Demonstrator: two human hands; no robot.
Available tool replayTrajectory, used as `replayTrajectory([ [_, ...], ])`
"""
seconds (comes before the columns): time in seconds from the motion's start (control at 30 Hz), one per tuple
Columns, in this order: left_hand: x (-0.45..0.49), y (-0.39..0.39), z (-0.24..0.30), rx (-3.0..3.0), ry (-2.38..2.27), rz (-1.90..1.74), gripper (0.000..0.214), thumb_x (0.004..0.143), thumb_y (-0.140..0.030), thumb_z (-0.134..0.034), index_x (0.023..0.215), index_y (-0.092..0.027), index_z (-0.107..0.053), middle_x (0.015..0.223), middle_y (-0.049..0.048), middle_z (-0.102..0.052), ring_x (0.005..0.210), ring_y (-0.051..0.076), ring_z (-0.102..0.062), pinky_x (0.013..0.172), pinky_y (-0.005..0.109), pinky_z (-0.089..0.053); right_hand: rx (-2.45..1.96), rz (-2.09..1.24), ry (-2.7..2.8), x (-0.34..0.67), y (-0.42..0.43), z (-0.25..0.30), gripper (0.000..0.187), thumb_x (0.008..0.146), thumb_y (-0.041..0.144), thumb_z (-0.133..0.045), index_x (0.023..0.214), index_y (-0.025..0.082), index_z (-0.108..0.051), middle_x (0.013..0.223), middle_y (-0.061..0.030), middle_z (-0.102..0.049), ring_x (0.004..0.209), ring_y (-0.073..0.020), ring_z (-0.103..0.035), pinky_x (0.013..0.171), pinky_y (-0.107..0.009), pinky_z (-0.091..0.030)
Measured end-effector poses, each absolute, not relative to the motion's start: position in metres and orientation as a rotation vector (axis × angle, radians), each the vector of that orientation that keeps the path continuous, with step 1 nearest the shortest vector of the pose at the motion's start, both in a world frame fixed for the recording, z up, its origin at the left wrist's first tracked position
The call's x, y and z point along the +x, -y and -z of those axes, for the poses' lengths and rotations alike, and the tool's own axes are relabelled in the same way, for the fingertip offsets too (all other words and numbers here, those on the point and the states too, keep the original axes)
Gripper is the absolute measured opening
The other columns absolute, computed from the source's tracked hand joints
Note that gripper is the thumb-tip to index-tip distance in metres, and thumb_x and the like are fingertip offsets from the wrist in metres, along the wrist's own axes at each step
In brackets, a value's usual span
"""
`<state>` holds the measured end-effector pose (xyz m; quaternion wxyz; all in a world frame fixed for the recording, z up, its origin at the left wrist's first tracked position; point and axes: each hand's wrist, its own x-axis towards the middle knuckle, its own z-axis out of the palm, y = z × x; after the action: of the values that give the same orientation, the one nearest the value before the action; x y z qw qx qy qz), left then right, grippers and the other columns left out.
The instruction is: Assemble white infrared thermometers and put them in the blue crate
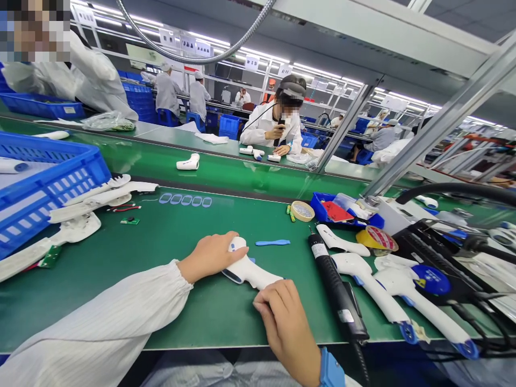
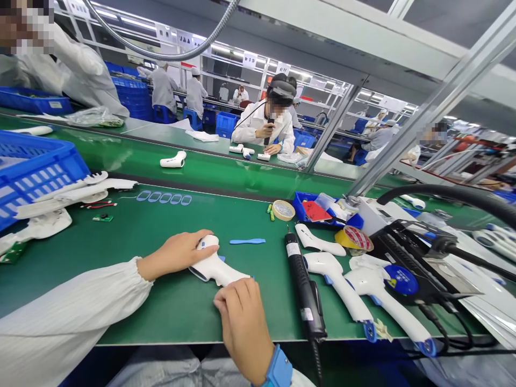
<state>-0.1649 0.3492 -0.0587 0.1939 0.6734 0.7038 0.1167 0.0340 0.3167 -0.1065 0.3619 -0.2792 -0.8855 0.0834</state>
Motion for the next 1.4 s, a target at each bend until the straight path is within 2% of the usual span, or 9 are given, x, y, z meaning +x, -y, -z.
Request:
replayTrajectory([
  [0.17, -0.165, -0.35, 0.058, 1.905, -1.958, -0.321, 0.052, 0.079, -0.057, -0.032, 0.116, -0.026, -0.051, 0.091, 0.0069, -0.067, 0.084, 0.029, -0.06, 0.069, 0.037, -0.04, -0.875, 0.017, 2.257, 0.03, -0.319, 0.108, 0.007, 0.087, 0.018, -0.048, 0.091, 0.017, -0.054, 0.081, -0.0047, -0.056, 0.074, -0.0186, -0.044, 0.063, -0.031, -0.037],
  [0.27, -0.165, -0.348, 0.056, 1.901, -1.96, -0.318, 0.053, 0.08, -0.057, -0.031, 0.117, -0.025, -0.051, 0.089, 0.0063, -0.068, 0.082, 0.028, -0.06, 0.067, 0.036, -0.04, -0.935, 0.134, 2.287, 0.023, -0.324, 0.109, 0.014, 0.087, 0.015, -0.044, 0.079, 0.017, -0.055, 0.076, -0.0048, -0.054, 0.069, -0.0184, -0.041, 0.059, -0.031, -0.035],
  [0.57, -0.166, -0.349, 0.056, 1.89, -1.978, -0.287, 0.054, 0.081, -0.058, -0.028, 0.117, -0.025, -0.05, 0.085, 0.0053, -0.067, 0.081, 0.027, -0.061, 0.064, 0.034, -0.041, -0.788, -0.74, 2.112, 0.05, -0.301, 0.078, 0.008, 0.081, 0.014, -0.057, 0.075, 0.02, -0.058, 0.076, -0.0008, -0.054, 0.081, -0.0154, -0.049, 0.074, -0.028, -0.041],
  [0.7, -0.176, -0.35, 0.065, 2.009, -2.066, -0.404, 0.06, 0.079, -0.064, -0.028, 0.12, -0.024, -0.046, 0.081, 0.0029, -0.064, 0.08, 0.026, -0.06, 0.065, 0.035, -0.044, -1.114, -0.713, 1.709, 0.121, -0.304, 0.065, 0.014, 0.082, 0.028, -0.055, 0.072, 0.02, -0.058, 0.072, -0.0002, -0.056, 0.071, -0.0148, -0.052, 0.068, -0.027, -0.043],
  [0.9, -0.172, -0.351, 0.095, 2.511, -1.702, -0.903, 0.035, 0.079, -0.054, -0.043, 0.109, -0.038, -0.051, 0.103, -0.0023, -0.062, 0.098, 0.028, -0.054, 0.084, 0.048, -0.043, -1.637, -0.484, 1.213, 0.247, -0.325, 0.074, 0.037, 0.073, 0.052, -0.05, 0.08, 0.016, -0.058, 0.073, -0.0048, -0.061, 0.068, -0.0189, -0.056, 0.062, -0.03, -0.046],
  [1.1, -0.143, -0.342, 0.108, 2.739, -1.466, -0.759, 0.034, 0.08, -0.046, -0.049, 0.113, -0.037, -0.052, 0.111, 0.0009, -0.06, 0.101, 0.025, -0.055, 0.086, 0.041, -0.046, -1.852, -0.296, 1.316, 0.269, -0.343, 0.099, 0.022, 0.066, 0.039, -0.056, 0.062, 0.018, -0.057, 0.058, -0.0023, -0.055, 0.059, -0.0201, -0.052, 0.055, -0.032, -0.04],
  [1.17, -0.136, -0.342, 0.109, 2.802, -1.454, -0.733, 0.04, 0.079, -0.048, -0.05, 0.117, -0.036, -0.05, 0.112, 0.0015, -0.061, 0.099, 0.024, -0.057, 0.084, 0.039, -0.047, -1.888, -0.128, 1.309, 0.26, -0.344, 0.099, 0.019, 0.065, 0.034, -0.058, 0.074, 0.018, -0.057, 0.063, -0.0022, -0.052, 0.067, -0.0227, -0.05, 0.06, -0.034, -0.038],
  [1.27, -0.125, -0.341, 0.107, 2.902, -1.394, -0.704, 0.045, 0.078, -0.05, -0.053, 0.118, -0.03, -0.051, 0.107, 0.0034, -0.064, 0.092, 0.024, -0.06, 0.079, 0.037, -0.05, -1.801, -0.017, 1.442, 0.232, -0.344, 0.084, 0.03, 0.071, 0.032, -0.058, 0.097, 0.018, -0.054, 0.076, -0.0031, -0.052, 0.075, -0.0226, -0.05, 0.065, -0.035, -0.04],
  [1.4, -0.117, -0.336, 0.091, 2.9, -1.378, -0.524, 0.032, 0.083, -0.037, -0.051, 0.11, -0.021, -0.056, 0.098, 0.0053, -0.066, 0.084, 0.023, -0.06, 0.078, 0.039, -0.05, -1.409, -0.138, 2.014, 0.165, -0.354, 0.052, 0.012, 0.084, 0.025, -0.049, 0.094, 0.02, -0.056, 0.081, -0.0033, -0.057, 0.076, -0.0176, -0.052, 0.069, -0.031, -0.044],
])
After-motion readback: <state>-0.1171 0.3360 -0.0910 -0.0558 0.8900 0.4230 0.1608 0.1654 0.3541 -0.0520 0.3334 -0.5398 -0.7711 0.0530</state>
